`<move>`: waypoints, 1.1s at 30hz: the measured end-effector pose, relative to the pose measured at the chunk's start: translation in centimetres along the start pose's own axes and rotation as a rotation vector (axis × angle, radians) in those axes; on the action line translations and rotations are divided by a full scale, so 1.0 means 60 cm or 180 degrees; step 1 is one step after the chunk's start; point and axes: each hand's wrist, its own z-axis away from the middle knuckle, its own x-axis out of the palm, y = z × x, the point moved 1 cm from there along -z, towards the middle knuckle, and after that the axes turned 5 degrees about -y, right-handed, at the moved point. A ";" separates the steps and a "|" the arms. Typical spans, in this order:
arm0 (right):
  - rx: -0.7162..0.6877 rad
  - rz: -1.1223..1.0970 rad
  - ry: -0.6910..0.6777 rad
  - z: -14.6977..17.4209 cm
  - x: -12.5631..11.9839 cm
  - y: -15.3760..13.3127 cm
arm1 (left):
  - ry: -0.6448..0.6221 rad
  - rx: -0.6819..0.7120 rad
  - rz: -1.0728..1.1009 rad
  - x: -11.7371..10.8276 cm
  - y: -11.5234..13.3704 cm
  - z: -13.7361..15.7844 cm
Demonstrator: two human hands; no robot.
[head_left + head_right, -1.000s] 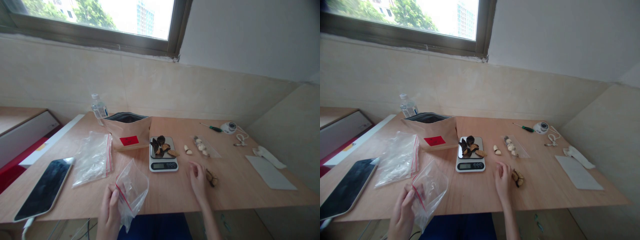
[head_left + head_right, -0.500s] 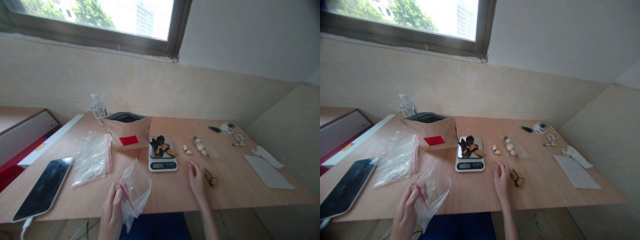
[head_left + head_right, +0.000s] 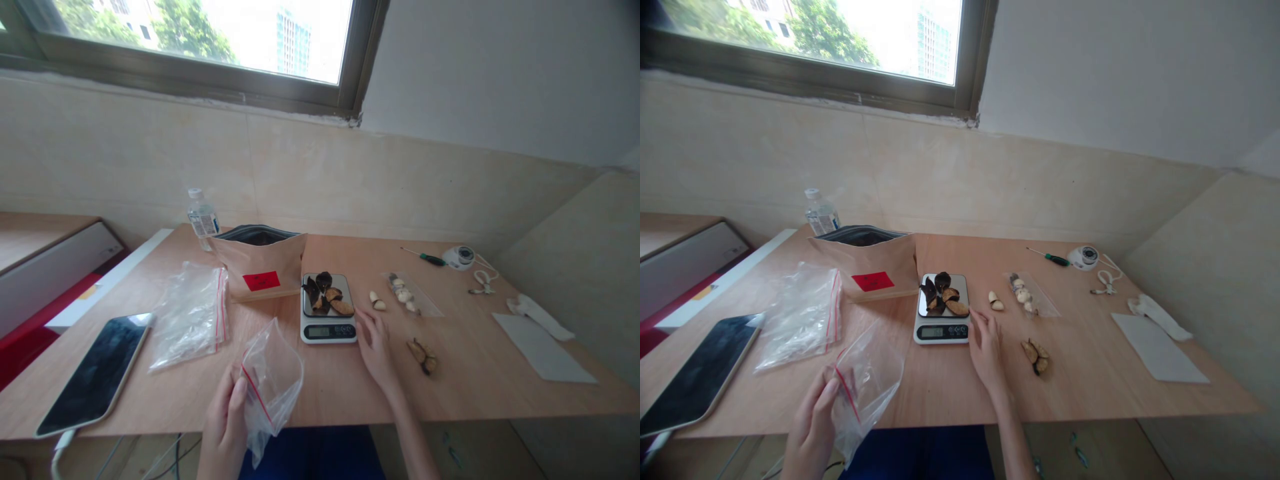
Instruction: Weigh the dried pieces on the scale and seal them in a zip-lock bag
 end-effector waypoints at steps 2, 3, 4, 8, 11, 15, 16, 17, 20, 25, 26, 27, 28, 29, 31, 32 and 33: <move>0.0076 0.0020 0.0073 0.013 -0.008 0.009 | -0.0024 -0.0023 -0.0035 -0.002 0.000 0.000; 0.0111 0.0031 0.0103 0.020 -0.012 0.014 | -0.0023 -0.0034 -0.0050 -0.002 0.000 0.000; 0.0137 0.0038 0.0124 0.026 -0.017 0.019 | -0.0021 -0.0040 -0.0063 -0.002 0.000 0.000; 0.0160 0.0088 0.0194 0.036 -0.032 0.027 | -0.0019 0.0019 -0.0094 0.003 -0.002 -0.001; 0.0151 0.0157 0.0226 0.027 -0.037 0.022 | -0.0097 0.0067 -0.0107 0.009 -0.005 0.000; 0.0080 0.0115 0.0179 0.012 -0.031 0.009 | -0.0184 0.0114 -0.0119 0.008 -0.005 0.005; 0.0073 0.0087 0.0164 0.011 -0.026 0.006 | -0.0204 0.0133 -0.0142 0.006 -0.005 0.006; 0.0074 0.0058 0.0148 0.011 -0.022 0.002 | -0.0219 0.0159 -0.0175 0.004 -0.004 0.006; 0.0077 -0.0036 0.0096 0.018 -0.007 -0.005 | -0.0162 0.0276 -0.0356 -0.004 -0.003 0.002; 0.0065 -0.0060 0.0254 0.034 0.004 -0.002 | -0.0330 0.0530 -0.1098 -0.010 -0.010 -0.034; 0.0068 -0.0062 0.0343 0.037 0.003 0.001 | -0.0409 0.0645 -0.1274 -0.010 -0.008 -0.044; 0.0071 -0.0074 0.0435 0.038 0.002 0.003 | -0.0435 0.0790 -0.1427 -0.010 -0.003 -0.055; 0.0072 -0.0094 0.0526 0.039 0.001 0.003 | -0.0370 0.0953 -0.1541 -0.010 0.007 -0.067; 0.0073 -0.0115 0.0602 0.040 -0.001 0.002 | -0.0224 0.1092 -0.1622 -0.012 0.020 -0.080; 0.0018 -0.0150 0.0651 0.039 -0.007 -0.013 | 0.0312 0.1380 -0.1716 -0.020 0.058 -0.111; -0.0061 -0.0169 0.0608 0.036 -0.011 -0.028 | 0.0700 0.1549 -0.1685 -0.026 0.080 -0.129; -0.0182 -0.0191 0.0525 0.031 -0.016 -0.049 | 0.1076 0.1680 -0.1609 -0.033 0.103 -0.151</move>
